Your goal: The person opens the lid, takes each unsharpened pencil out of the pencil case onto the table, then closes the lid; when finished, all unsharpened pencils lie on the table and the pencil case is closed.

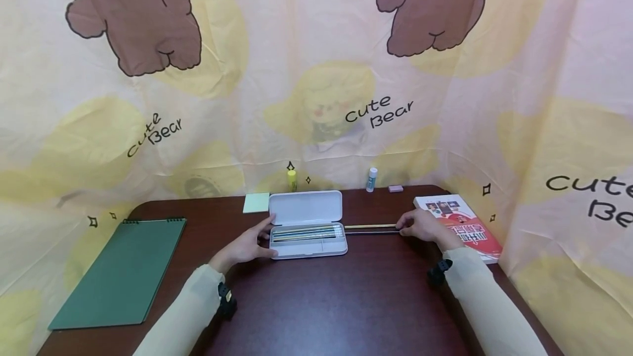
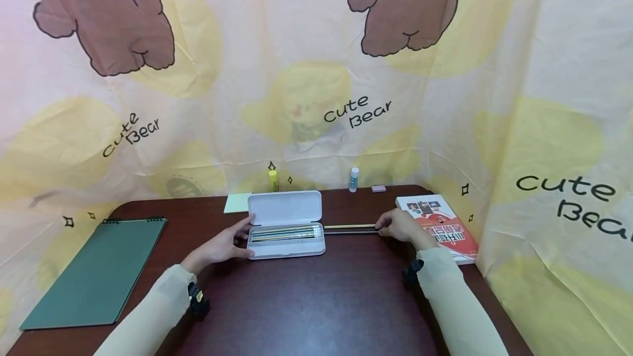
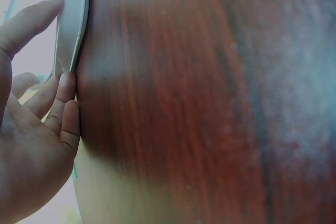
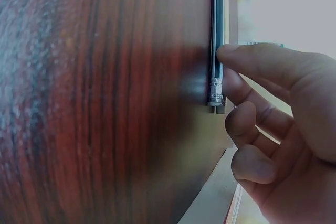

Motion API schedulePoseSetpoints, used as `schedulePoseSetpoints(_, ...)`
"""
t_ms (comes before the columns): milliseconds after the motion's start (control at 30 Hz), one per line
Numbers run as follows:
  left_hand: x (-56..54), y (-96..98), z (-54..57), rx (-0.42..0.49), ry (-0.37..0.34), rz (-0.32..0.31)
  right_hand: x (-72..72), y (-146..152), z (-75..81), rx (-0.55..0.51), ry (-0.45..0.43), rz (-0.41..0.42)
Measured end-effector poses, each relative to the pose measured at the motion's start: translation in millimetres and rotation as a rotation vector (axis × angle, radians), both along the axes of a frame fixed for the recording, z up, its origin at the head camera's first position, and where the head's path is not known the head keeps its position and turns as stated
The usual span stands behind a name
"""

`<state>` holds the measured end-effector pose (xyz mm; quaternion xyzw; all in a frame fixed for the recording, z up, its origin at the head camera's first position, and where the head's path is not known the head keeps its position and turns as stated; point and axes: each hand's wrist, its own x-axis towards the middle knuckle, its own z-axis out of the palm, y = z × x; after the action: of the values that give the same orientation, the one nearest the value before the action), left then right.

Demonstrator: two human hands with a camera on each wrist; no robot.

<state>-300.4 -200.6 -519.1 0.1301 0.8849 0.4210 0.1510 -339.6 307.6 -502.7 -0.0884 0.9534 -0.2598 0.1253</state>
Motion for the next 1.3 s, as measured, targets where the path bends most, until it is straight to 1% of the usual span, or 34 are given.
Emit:
schedulePoseSetpoints(367,0.6,0.2,1.1,-0.008,0.007,0.002,1.4,-5,0.7,-0.085,0.03,0.019)
schedulePoseSetpoints(567,1.9,0.5,1.7,-0.012,0.007,0.004,1.8,-19,2.4,-0.115,0.093,0.089)
schedulePoseSetpoints(767,2.3,1.1,2.4,-0.012,0.005,-0.001,3.7,-38,7.1,-0.11,0.109,0.116)
schedulePoseSetpoints(933,1.9,1.7,2.2,-0.005,0.01,-0.007,4.1,-53,10.6,-0.126,0.112,0.154)
schedulePoseSetpoints(1167,0.0,1.1,-1.1,0.001,0.025,-0.021,3.4,-72,10.7,-0.135,0.07,0.159)
schedulePoseSetpoints(1300,0.5,1.6,-0.8,-0.003,0.022,-0.012,3.6,-84,10.9,-0.148,0.074,0.179)
